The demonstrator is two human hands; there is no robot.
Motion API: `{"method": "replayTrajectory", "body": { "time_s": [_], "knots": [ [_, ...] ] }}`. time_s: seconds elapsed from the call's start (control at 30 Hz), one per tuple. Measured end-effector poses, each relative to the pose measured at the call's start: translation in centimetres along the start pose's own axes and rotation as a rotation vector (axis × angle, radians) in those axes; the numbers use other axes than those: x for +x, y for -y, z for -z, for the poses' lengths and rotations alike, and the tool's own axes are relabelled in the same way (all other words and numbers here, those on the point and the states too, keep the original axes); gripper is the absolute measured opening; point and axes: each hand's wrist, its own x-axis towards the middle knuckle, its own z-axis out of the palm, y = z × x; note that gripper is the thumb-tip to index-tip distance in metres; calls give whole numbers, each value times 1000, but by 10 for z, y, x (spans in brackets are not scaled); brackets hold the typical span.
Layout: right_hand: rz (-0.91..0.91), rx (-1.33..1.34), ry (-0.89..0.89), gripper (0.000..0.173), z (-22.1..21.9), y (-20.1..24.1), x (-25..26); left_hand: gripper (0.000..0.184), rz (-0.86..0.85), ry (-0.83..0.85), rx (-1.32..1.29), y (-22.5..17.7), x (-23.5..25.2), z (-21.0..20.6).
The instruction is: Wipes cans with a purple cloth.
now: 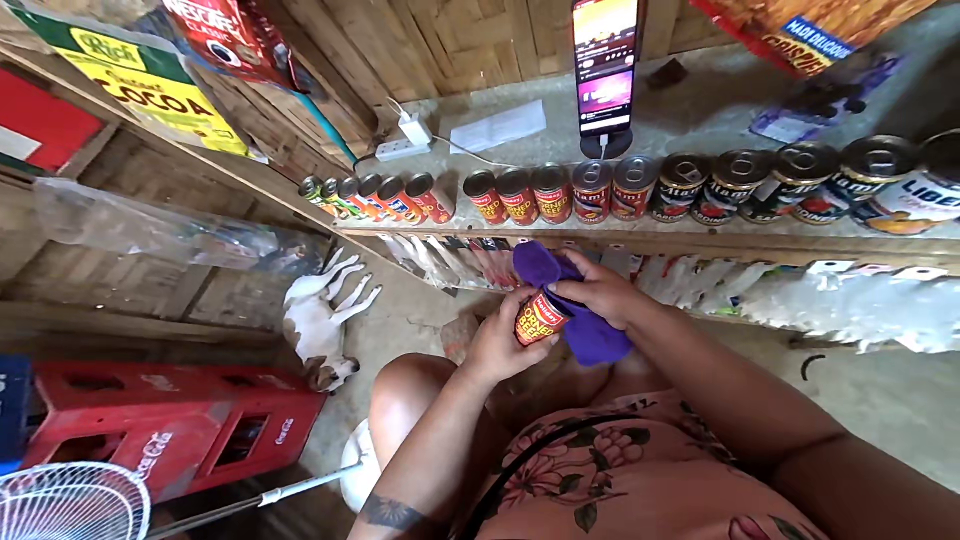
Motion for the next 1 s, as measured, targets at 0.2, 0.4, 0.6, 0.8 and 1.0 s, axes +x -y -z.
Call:
{"method": "replayTrajectory", "body": {
  "time_s": [0.2,0.4,0.6,0.8,1.0],
  "knots": [
    [80,-105,13,46,5,-3,2,72,-84,-35,-57,7,-7,3],
    [60,-81,18,53,-4,-6,3,67,-175,-187,76,12,-17,6],
    [-35,-40,-6,54,-17,-14,5,53,-236,-331,385,15,-23,14],
    [-101,137,-78,50,-34,-29,3,39,-262,-384,506,18,-22,20],
    [-157,167,-82,46,-32,-28,3,36,-312,-343,537,19,-18,25]
  ]
}}
